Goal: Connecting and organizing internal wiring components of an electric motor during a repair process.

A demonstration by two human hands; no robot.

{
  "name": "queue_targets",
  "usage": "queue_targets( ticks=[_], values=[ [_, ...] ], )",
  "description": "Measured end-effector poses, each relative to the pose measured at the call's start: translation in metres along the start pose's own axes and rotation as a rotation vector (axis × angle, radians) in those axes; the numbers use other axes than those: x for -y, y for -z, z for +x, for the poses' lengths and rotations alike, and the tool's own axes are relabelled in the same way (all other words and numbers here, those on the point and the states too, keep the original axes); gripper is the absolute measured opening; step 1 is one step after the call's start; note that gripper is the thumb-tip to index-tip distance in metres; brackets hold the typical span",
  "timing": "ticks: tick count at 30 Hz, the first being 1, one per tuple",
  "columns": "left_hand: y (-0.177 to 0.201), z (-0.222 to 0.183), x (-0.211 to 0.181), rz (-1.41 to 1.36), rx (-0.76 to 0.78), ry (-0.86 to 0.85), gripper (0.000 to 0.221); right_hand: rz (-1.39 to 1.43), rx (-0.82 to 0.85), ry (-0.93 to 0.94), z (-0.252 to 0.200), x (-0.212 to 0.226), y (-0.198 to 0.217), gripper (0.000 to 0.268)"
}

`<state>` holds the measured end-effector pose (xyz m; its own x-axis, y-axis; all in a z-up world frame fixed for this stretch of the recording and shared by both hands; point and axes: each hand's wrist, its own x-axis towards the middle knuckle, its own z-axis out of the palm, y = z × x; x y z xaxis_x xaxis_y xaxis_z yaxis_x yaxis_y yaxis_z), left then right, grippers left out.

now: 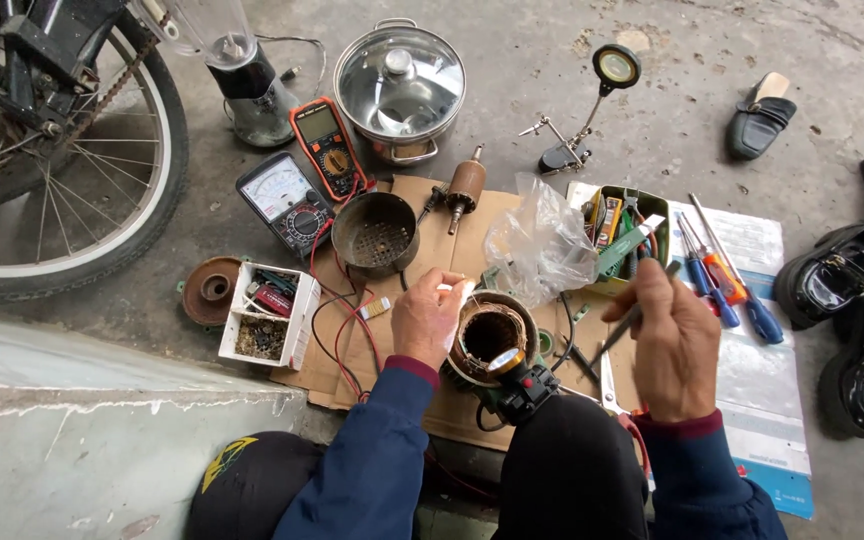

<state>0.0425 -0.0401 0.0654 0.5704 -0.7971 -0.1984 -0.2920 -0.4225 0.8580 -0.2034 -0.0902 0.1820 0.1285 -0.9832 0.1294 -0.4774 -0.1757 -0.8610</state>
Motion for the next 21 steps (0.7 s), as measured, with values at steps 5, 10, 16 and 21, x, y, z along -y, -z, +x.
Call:
queue_targets(
  ticks=[5,10,16,21],
  values=[
    [-0.004,-0.015,-0.013,-0.212,0.117,-0.038,0.023,0.023,0.050,-0.066,-0.005,-0.018,-0.001,0.057],
    [-0.008,-0.004,-0.004,-0.152,0.202,-0.076,0.026,-0.032,0.222,-0.053,0.006,-0.004,-0.028,0.043],
    [-0.007,0.006,0.000,-0.061,0.207,-0.143,0.014,-0.127,0.462,-0.091,0.026,0.004,-0.067,0.033],
    [-0.022,0.018,0.017,0.029,0.189,-0.133,0.013,-0.128,0.478,-0.001,0.035,-0.008,-0.088,0.025]
  ],
)
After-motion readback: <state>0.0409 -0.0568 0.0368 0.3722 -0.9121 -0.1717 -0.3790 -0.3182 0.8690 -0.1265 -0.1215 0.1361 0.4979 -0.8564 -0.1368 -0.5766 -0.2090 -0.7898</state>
